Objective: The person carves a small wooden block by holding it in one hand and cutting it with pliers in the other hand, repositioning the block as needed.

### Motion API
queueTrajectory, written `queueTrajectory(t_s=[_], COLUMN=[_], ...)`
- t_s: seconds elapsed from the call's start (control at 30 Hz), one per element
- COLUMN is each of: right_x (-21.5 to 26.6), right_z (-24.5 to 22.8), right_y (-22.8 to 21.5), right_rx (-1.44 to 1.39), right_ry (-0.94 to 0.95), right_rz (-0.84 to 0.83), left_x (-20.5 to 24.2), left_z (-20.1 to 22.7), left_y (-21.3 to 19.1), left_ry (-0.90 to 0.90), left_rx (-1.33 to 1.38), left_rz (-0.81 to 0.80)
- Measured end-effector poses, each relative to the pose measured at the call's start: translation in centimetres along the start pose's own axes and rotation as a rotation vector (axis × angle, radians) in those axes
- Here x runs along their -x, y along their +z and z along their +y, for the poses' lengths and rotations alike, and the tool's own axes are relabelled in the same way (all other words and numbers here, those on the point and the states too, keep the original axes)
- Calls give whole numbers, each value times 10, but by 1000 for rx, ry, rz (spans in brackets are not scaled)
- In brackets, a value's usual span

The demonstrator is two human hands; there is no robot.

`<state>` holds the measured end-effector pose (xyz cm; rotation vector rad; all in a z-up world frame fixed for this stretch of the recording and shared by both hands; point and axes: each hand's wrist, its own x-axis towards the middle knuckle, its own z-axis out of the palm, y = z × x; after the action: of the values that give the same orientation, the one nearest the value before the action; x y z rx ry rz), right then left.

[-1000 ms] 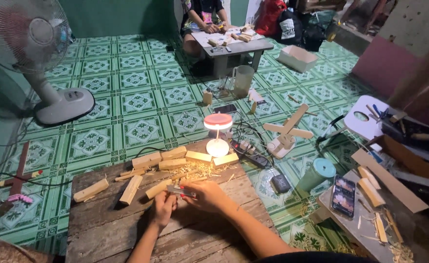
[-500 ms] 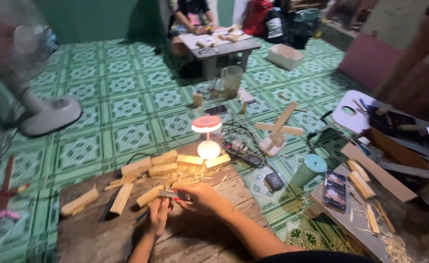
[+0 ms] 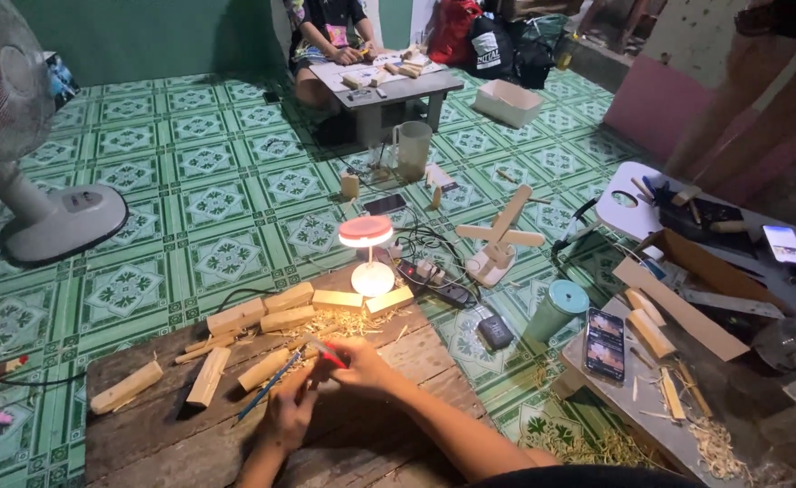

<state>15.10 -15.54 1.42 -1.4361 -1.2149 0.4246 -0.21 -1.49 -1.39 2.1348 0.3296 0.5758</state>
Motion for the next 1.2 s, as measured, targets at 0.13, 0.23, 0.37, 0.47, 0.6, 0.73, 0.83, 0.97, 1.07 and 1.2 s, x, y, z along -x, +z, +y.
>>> queueTrajectory(t_s=[0.13,0.23,0.37,0.47,0.6,0.73,0.83,0.97,1.07,1.2], right_x=[3,1,2,0,1,1,1,1,2,3], right_z=[-29,-34,-31,-37,-43,-24,-20,-22,-50,-42], right_y=[-3,-6,-5,-6,-7,-4,-4,-1,-2,2], right_rx=[-7,-38,-62,-72,-87,-20,-74,59,409,781], right_ry=[83,22,22,40,53,0,20,-75,-194,-241], right_rz=[86,121,124,118,120,104,47,26,45,3], left_x=[1,-1,-1,-1,-1,4,3,6,6,-3], left_z=[20,35,37,44,32,35,39,18,2,-48], left_y=[-6,-11,-12,-17,-10,-11,-9,-4,-2,10], left_ry=[18,-83,32,10,-48,39,38,-21,-150,-319], left_rx=[36,187,80,65,192,183,89,80,125,493], left_rz=[47,49,90,123,165,29,14,10,6,-98])
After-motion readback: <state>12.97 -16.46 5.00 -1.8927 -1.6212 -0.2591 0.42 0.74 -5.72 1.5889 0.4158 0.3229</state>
